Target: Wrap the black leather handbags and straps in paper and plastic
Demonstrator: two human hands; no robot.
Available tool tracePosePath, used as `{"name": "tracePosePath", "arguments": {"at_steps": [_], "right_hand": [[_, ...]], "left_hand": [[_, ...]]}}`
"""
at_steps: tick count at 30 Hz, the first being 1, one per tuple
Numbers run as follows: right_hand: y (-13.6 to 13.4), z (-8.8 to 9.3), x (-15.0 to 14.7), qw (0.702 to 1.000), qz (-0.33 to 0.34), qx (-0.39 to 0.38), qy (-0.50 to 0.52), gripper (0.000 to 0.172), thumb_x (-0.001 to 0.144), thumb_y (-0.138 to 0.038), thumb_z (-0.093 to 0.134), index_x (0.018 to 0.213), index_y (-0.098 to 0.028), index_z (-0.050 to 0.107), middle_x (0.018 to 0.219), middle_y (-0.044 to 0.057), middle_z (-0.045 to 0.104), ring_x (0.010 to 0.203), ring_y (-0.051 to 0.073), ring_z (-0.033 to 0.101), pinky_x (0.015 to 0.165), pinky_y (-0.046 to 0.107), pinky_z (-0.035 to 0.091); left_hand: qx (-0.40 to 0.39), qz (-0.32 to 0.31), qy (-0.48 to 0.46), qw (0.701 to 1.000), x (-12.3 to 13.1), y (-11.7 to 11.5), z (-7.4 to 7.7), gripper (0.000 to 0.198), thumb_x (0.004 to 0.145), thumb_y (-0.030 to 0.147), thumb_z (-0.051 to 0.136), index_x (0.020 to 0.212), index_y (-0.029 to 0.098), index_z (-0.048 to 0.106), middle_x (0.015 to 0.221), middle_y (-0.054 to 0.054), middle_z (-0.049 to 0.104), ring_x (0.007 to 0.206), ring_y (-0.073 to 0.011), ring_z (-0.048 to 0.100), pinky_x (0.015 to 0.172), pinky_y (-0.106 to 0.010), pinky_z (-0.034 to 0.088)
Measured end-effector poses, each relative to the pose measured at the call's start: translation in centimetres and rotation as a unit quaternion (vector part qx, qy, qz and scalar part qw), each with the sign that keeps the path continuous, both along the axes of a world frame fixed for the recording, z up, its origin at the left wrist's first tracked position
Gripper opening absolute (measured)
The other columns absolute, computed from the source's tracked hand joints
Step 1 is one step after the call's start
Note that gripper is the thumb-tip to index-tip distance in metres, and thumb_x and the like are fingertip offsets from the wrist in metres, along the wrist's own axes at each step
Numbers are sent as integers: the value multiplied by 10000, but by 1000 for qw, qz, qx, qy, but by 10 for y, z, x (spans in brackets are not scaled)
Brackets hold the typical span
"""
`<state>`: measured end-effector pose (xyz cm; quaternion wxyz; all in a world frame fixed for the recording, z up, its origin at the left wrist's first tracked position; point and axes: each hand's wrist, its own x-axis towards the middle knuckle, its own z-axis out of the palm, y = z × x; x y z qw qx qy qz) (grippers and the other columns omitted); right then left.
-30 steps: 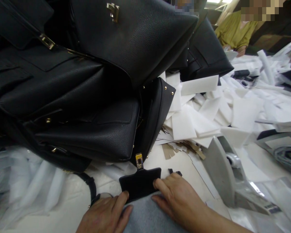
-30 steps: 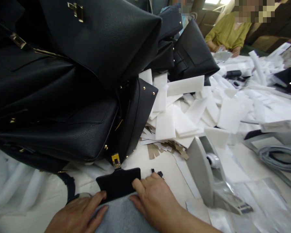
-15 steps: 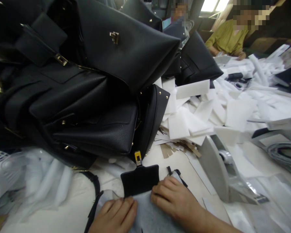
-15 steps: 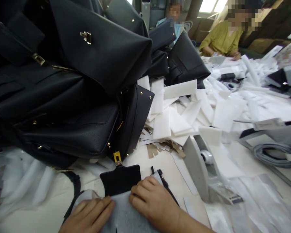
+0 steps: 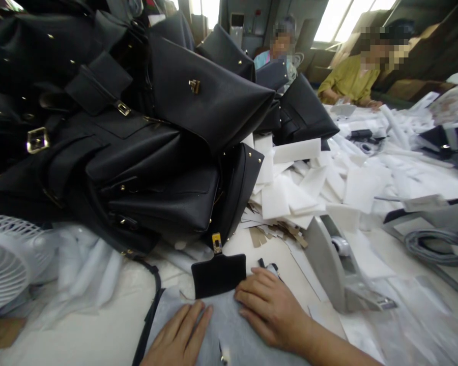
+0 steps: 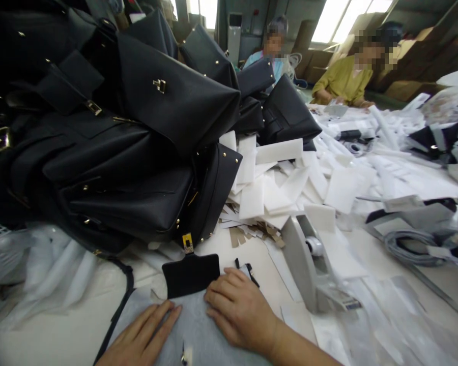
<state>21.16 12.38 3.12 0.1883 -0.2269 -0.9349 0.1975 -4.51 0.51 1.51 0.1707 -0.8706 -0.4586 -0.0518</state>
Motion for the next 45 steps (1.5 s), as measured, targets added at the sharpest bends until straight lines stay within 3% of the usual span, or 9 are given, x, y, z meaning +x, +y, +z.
{"name": "tracePosePath", "arguments": {"at_steps": [4,7,11,18,26,30,35,40,45], "right_hand": [[-2,16,0,994,18,-53,-89,408,967,-481,484,1199,-165,596,1163,94,662,1111,222,590,1162,495,275],[-14,37,-1,988,12,-53,-148,595,941,-590,464,1342,-155,526,1323,127,599,1310,275,470,1206,548,120],[-37,53,-2,984,69,-36,-159,643,977,-550,412,1502,-185,342,1538,98,394,1462,265,248,1222,515,110],[-54,26,6,985,72,-37,-155,541,1015,-425,387,1515,-236,305,1559,37,357,1463,209,259,1218,471,165],[-60,17,10,988,69,-29,-135,571,1014,-466,367,1516,-203,301,1559,59,356,1476,216,218,1220,491,112],[-63,17,11,990,68,-20,-120,573,1004,-466,390,1507,-199,323,1537,78,399,1461,227,259,1213,490,128],[-66,21,8,994,59,-7,-87,493,982,-429,462,1434,-235,444,1444,96,511,1364,232,417,1178,494,205],[-65,24,-2,995,74,39,-50,317,969,-310,500,1257,-258,622,1152,79,669,1014,208,594,940,373,434],[-63,21,-17,988,94,86,-87,241,966,-259,532,1155,-254,680,981,36,721,886,191,618,826,324,431]], "left_hand": [[-10,30,-48,998,12,-8,16,812,792,761,481,1282,123,592,1269,-121,662,1134,-262,611,882,-321,524],[-16,48,-70,996,19,-14,16,824,781,748,518,1327,131,554,1309,-132,635,1157,-279,603,897,-354,528],[-42,81,-109,990,23,-20,8,812,802,723,520,1381,155,495,1358,-138,597,1219,-295,567,959,-406,511],[-37,44,-87,995,25,-25,10,645,843,584,597,1387,253,489,1424,-86,549,1301,-312,507,1007,-492,493],[-12,41,-74,996,39,-35,-3,532,926,460,538,1345,132,516,1383,-132,577,1256,-270,561,969,-440,555],[7,21,-93,995,32,-40,-6,585,934,437,525,1441,175,396,1468,-90,489,1327,-251,487,997,-423,538],[35,12,-105,994,29,-41,-16,566,925,452,531,1420,195,435,1445,-66,520,1308,-239,512,990,-410,541],[48,20,-117,992,33,-40,-25,529,926,453,527,1394,214,467,1440,-50,528,1306,-238,515,989,-418,538],[23,24,-140,990,34,-41,-24,511,917,445,543,1373,222,487,1434,-45,534,1305,-247,516,1002,-441,530]]}}
